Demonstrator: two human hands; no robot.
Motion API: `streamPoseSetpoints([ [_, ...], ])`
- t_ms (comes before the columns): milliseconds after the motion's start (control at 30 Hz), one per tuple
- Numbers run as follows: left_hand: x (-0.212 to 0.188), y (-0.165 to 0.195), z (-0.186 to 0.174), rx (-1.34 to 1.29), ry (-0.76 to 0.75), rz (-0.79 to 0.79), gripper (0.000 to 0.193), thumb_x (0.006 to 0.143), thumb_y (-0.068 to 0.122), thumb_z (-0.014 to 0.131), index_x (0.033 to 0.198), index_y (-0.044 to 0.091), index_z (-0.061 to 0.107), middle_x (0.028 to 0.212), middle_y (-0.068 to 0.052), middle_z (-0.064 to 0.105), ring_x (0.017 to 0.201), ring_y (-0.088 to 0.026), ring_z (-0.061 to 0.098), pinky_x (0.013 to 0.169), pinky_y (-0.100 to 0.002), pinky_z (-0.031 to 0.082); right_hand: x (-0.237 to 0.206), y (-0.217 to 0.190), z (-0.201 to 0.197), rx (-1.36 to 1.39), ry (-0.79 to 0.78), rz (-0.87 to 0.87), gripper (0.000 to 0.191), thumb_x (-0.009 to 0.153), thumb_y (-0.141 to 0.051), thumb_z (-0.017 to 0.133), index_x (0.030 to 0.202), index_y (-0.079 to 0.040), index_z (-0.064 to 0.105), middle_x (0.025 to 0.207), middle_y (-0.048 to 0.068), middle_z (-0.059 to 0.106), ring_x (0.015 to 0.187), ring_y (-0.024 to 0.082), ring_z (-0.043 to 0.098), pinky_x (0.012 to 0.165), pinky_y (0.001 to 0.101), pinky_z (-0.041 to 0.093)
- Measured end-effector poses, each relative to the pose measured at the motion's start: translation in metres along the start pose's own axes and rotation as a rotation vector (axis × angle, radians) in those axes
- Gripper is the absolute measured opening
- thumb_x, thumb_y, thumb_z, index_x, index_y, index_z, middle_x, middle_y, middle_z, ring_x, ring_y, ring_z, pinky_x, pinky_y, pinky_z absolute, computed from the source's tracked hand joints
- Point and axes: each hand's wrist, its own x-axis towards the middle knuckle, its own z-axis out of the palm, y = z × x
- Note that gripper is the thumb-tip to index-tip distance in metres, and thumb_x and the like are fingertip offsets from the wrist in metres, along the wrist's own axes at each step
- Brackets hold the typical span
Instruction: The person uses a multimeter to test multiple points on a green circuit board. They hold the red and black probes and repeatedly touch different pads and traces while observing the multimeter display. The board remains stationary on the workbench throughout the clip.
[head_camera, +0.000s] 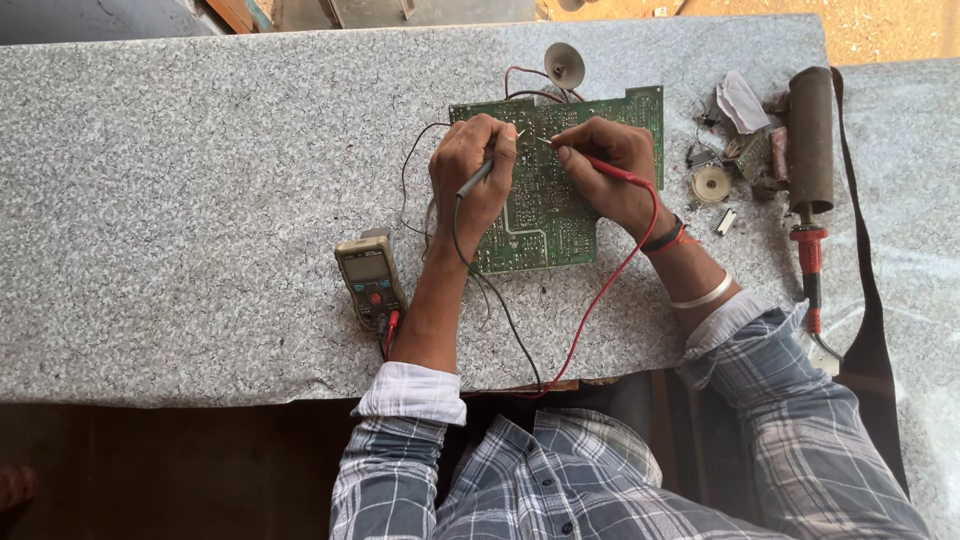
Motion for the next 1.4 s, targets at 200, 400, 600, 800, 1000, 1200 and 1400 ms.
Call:
streamPoseSetpoints([
  [200,0.001,0.002,0.0,-0.03,0.014,0.012,0.021,0.103,0.023,0.064,0.088,0.008,0.067,0.074,-0.005,0.065,0.074,-0.02,0.064,0.067,-0.037,0.05,0.003,-0.007,0.002,-0.029,0.041,-0.049,0.009,0.1,-0.006,0.071,0.106,-0.001,0.075,0.086,0.008,0.075,0.077,0.009,0.072,0.066,0.0253,0.054],
  [400,0.002,0.001,0.0,-0.018,0.008,0.02,0.021,0.104,0.022,0.063,0.088,0.008,0.066,0.074,-0.005,0.064,0.072,-0.02,0.062,0.067,-0.037,0.05,0.004,-0.009,0.0,-0.051,-0.012,-0.087,0.008,0.099,-0.006,0.073,0.106,-0.002,0.075,0.084,0.008,0.074,0.072,0.01,0.068,0.062,0.0259,0.05],
  [600,0.0,0.001,-0.001,-0.015,-0.003,0.006,0.02,0.103,0.021,0.063,0.088,0.008,0.066,0.072,-0.004,0.062,0.07,-0.02,0.06,0.065,-0.037,0.049,0.002,-0.005,0.0,-0.039,-0.025,-0.109,0.008,0.097,-0.005,0.073,0.103,-0.002,0.076,0.083,0.008,0.073,0.071,0.01,0.067,0.063,0.0257,0.05],
  [800,0.001,0.0,0.0,-0.001,0.005,0.019,0.02,0.103,0.021,0.063,0.087,0.007,0.064,0.073,-0.005,0.062,0.071,-0.021,0.06,0.066,-0.038,0.049,0.002,-0.002,0.0,0.0,-0.005,-0.083,0.008,0.099,-0.005,0.072,0.105,-0.001,0.076,0.084,0.007,0.073,0.073,0.009,0.068,0.064,0.0248,0.051],
  [1000,0.0,-0.002,0.001,0.003,0.012,0.017,0.022,0.104,0.023,0.063,0.087,0.008,0.064,0.072,-0.005,0.062,0.071,-0.02,0.061,0.066,-0.037,0.049,0.001,-0.001,-0.002,0.046,-0.079,-0.065,0.009,0.1,-0.007,0.071,0.105,0.0,0.075,0.081,0.006,0.072,0.07,0.008,0.066,0.061,0.0245,0.049],
  [1200,0.0,-0.002,0.002,-0.022,0.013,0.032,0.023,0.105,0.025,0.062,0.088,0.009,0.065,0.074,-0.003,0.064,0.071,-0.018,0.061,0.065,-0.036,0.05,0.003,0.001,-0.004,0.011,-0.1,-0.137,0.009,0.098,-0.008,0.072,0.102,-0.001,0.076,0.082,0.007,0.072,0.069,0.009,0.066,0.061,0.0255,0.049],
  [1400,0.0,-0.002,0.001,-0.022,0.016,0.031,0.022,0.104,0.024,0.063,0.087,0.009,0.065,0.073,-0.003,0.064,0.071,-0.019,0.062,0.065,-0.036,0.05,0.002,0.003,-0.005,-0.065,-0.112,-0.172,0.01,0.094,-0.011,0.073,0.1,-0.003,0.077,0.077,0.007,0.07,0.067,0.014,0.062,0.063,0.0301,0.047],
])
